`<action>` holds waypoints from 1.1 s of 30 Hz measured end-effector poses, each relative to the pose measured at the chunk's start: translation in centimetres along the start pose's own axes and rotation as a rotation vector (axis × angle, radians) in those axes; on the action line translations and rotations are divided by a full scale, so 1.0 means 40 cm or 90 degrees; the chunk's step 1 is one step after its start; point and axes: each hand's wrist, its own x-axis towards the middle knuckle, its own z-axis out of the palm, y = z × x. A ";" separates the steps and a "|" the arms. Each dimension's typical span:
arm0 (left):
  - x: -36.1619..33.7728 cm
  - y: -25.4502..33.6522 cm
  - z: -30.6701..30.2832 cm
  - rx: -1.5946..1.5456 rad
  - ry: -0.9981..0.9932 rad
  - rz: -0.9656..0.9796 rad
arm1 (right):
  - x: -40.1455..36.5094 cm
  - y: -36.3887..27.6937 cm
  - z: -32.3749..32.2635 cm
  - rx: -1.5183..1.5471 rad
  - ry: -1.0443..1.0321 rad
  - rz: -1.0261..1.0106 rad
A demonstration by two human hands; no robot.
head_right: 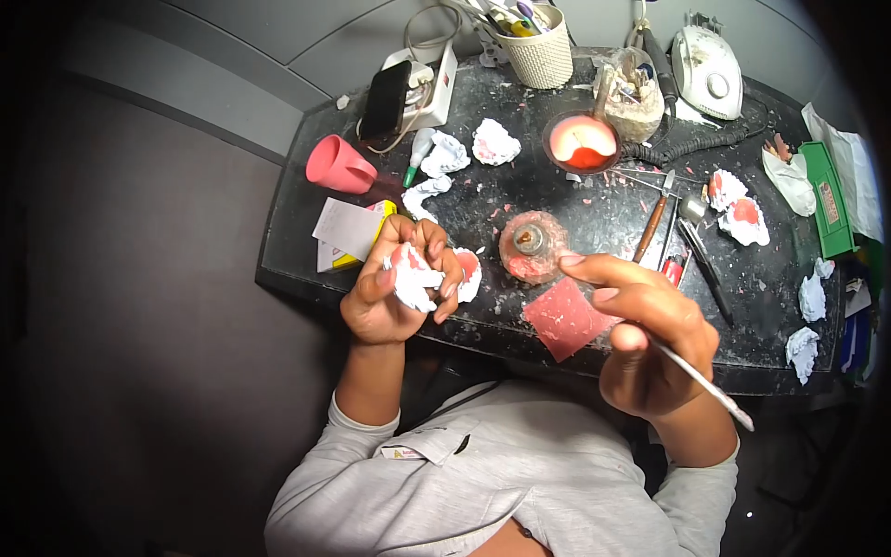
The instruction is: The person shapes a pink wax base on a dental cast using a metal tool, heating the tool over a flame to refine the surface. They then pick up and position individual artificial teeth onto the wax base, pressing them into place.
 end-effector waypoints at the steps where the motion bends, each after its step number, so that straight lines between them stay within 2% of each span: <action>1: 0.007 -0.010 -0.034 0.001 -0.034 0.041 | 0.001 0.001 -0.004 0.000 0.009 0.001; 2: 0.011 -0.006 -0.042 0.009 -0.038 0.036 | 0.003 0.001 -0.009 0.003 0.019 -0.002; 5: 0.025 0.013 -0.050 -0.040 0.075 0.025 | 0.009 0.000 -0.024 -0.016 0.051 -0.012; 8: 0.042 0.028 -0.029 -0.122 0.202 -0.075 | 0.014 -0.003 -0.043 -0.011 0.070 -0.002; 12: 0.062 0.037 -0.016 -0.095 0.160 -0.120 | 0.014 -0.004 -0.060 0.017 0.107 0.011; 14: 0.065 0.035 -0.034 -0.099 0.062 -0.122 | 0.015 -0.006 -0.067 0.021 0.118 0.016; 16: 0.067 0.024 -0.024 -0.088 0.103 -0.126 | 0.017 -0.005 -0.073 0.023 0.135 0.015; 18: 0.070 0.013 -0.037 0.077 0.007 -0.055 | 0.019 -0.007 -0.078 0.028 0.134 0.010; 19: 0.073 0.010 -0.039 0.206 -0.005 -0.008 | 0.019 -0.007 -0.078 0.041 0.145 0.021; 20: 0.075 0.006 -0.038 0.214 -0.010 -0.022 | 0.015 0.000 -0.080 0.040 0.150 0.008; 22: 0.075 -0.006 -0.034 0.498 0.017 0.090 | 0.016 -0.007 -0.098 -0.046 0.100 0.018; 24: 0.076 -0.014 -0.038 0.539 0.020 0.090 | 0.012 -0.006 -0.101 -0.063 0.110 0.024; 26: 0.084 -0.023 -0.032 0.691 0.008 0.175 | 0.012 -0.006 -0.113 -0.107 0.088 0.010; 28: 0.088 -0.030 -0.030 0.698 0.004 0.171 | 0.008 -0.005 -0.116 -0.124 0.096 0.006; 30: 0.091 -0.037 -0.025 0.784 -0.022 0.217 | 0.013 -0.011 -0.110 -0.097 0.145 0.055; 33: 0.093 -0.042 -0.024 0.767 -0.057 0.202 | 0.013 -0.004 -0.111 -0.105 0.165 0.066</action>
